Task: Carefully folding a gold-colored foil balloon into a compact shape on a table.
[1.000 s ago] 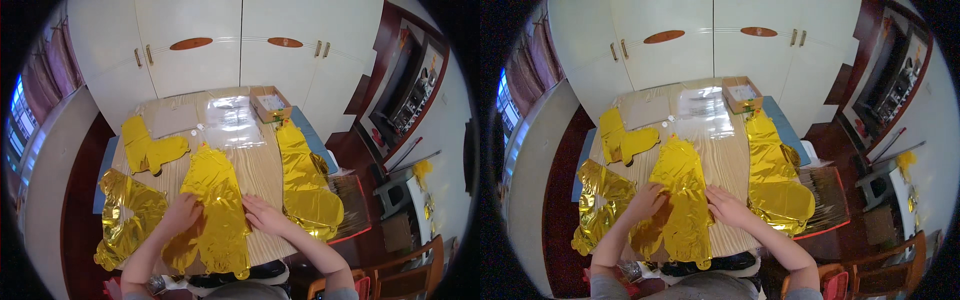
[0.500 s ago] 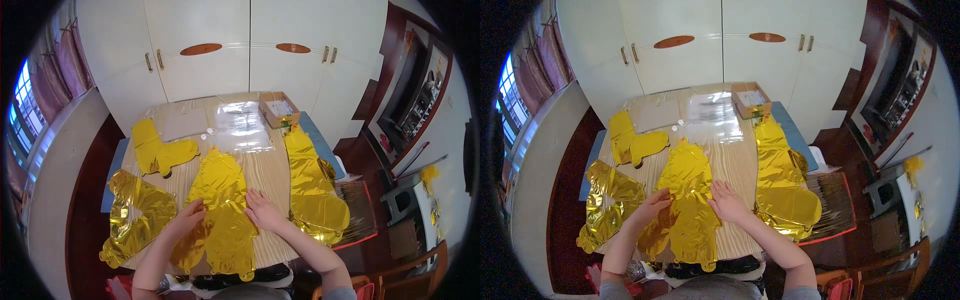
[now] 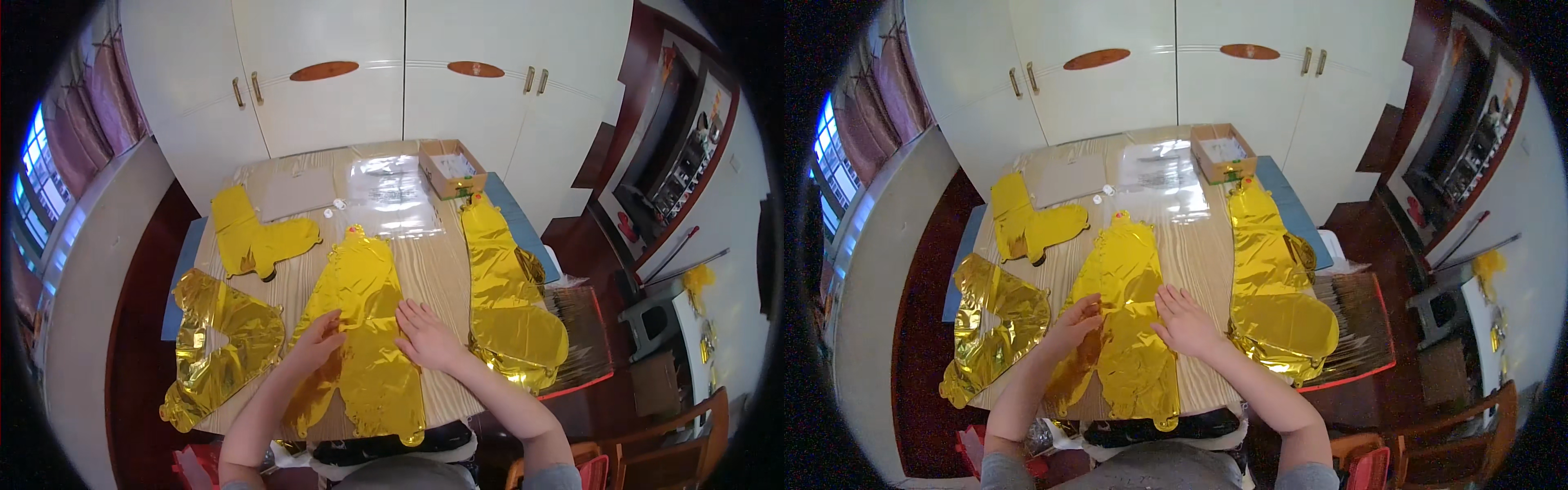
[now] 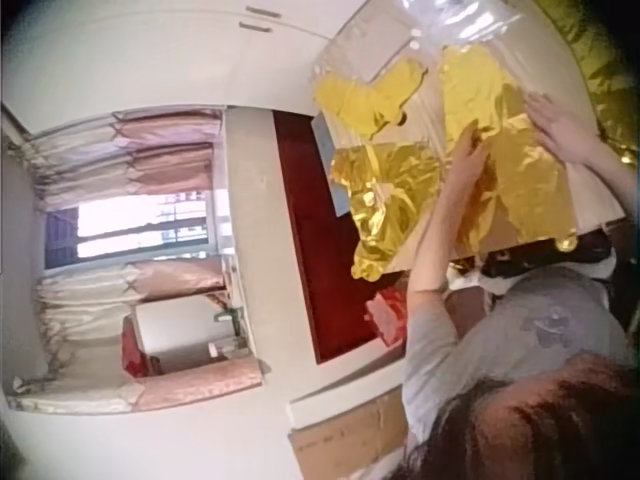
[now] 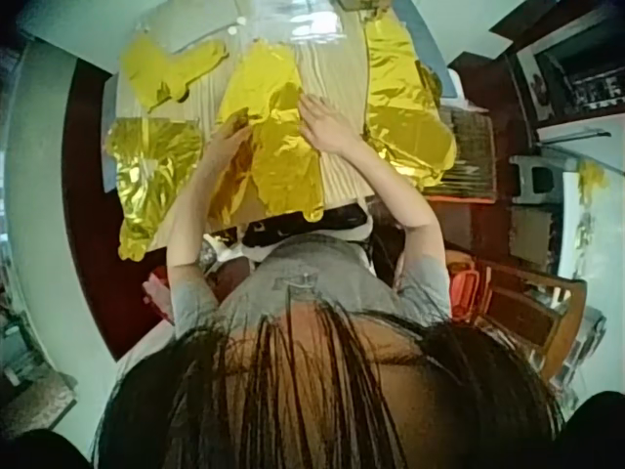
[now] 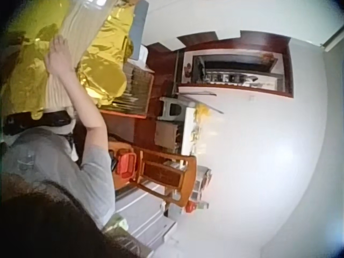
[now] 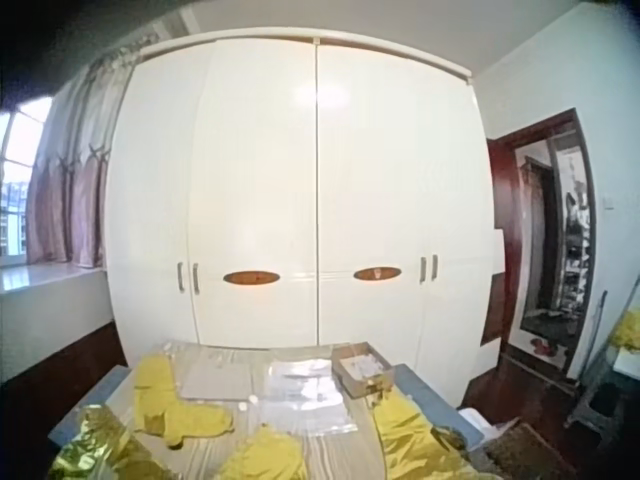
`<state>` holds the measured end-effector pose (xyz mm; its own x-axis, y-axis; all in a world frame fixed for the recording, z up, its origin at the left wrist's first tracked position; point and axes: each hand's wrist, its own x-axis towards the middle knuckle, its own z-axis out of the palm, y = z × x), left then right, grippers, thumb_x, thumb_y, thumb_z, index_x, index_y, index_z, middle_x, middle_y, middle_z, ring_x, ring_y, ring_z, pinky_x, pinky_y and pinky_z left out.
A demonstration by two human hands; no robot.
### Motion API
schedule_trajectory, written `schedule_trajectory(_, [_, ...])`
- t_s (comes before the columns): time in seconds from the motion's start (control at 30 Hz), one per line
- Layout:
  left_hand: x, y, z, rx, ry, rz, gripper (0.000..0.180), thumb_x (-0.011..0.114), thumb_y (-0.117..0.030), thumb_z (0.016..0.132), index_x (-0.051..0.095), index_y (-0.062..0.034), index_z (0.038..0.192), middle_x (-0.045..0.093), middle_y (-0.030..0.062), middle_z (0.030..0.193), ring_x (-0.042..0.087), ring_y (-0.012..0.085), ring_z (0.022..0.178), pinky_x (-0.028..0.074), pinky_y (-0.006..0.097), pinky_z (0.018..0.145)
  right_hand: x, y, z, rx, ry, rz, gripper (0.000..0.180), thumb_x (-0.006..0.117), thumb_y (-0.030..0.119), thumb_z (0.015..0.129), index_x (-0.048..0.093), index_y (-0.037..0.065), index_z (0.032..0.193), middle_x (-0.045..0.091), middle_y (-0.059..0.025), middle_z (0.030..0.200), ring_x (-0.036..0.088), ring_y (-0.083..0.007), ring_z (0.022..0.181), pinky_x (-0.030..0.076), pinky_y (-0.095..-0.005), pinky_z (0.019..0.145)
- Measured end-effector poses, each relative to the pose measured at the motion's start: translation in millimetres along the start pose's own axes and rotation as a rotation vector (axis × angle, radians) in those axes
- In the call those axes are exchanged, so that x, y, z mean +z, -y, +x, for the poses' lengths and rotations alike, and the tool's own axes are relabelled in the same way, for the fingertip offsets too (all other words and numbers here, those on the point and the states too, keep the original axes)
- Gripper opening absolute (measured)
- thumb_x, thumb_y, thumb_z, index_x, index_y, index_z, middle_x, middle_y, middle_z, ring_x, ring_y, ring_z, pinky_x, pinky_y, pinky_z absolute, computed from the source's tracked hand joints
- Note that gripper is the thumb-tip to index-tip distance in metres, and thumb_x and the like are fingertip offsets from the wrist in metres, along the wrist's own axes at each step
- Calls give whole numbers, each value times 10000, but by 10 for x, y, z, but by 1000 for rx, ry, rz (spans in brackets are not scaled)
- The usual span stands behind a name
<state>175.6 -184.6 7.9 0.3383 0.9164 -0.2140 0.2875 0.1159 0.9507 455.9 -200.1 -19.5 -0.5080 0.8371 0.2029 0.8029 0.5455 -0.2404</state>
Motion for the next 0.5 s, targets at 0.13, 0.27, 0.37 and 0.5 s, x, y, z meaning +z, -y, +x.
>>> schedule_trajectory(0.13, [-2, -76, -62, -44, -55, -73, 633, 628, -154, 935, 322, -13, 1472, 430, 168, 1428, 418, 246, 1333, 372, 326, 1067, -9, 16, -4, -18, -14, -19, 630, 473, 389, 975, 412, -77, 1394, 374, -243, 1485, 315, -356, 1411, 216, -457, 1174])
schedule_trajectory(0.27, [30, -81, 26, -30, -59, -230, 639, 626, -138, 926, 317, 8, 1466, 412, 167, 1451, 381, 244, 1366, 346, 335, 1094, -8, 21, -43, -32, -22, -28, 625, 487, 384, 970, 418, -74, 1390, 380, -244, 1481, 327, -358, 1404, 240, -460, 1165])
schedule_trajectory(0.37, [-28, 9, 197, 1, -109, -280, 640, 608, -150, 924, 313, 10, 1469, 408, 163, 1455, 390, 242, 1355, 339, 341, 1095, -39, 65, -85, -56, -21, -33, 627, 493, 382, 967, 414, -74, 1390, 382, -244, 1478, 328, -356, 1403, 243, -455, 1165])
schedule_trajectory(0.5, [-97, -81, 498, -50, -166, -440, 583, 557, -121, 938, 333, -1, 1463, 464, 113, 1373, 436, 229, 1279, 366, 335, 1065, -50, 58, -142, -57, -5, -52, 631, 494, 386, 967, 409, -75, 1390, 388, -241, 1474, 325, -347, 1406, 231, -445, 1173])
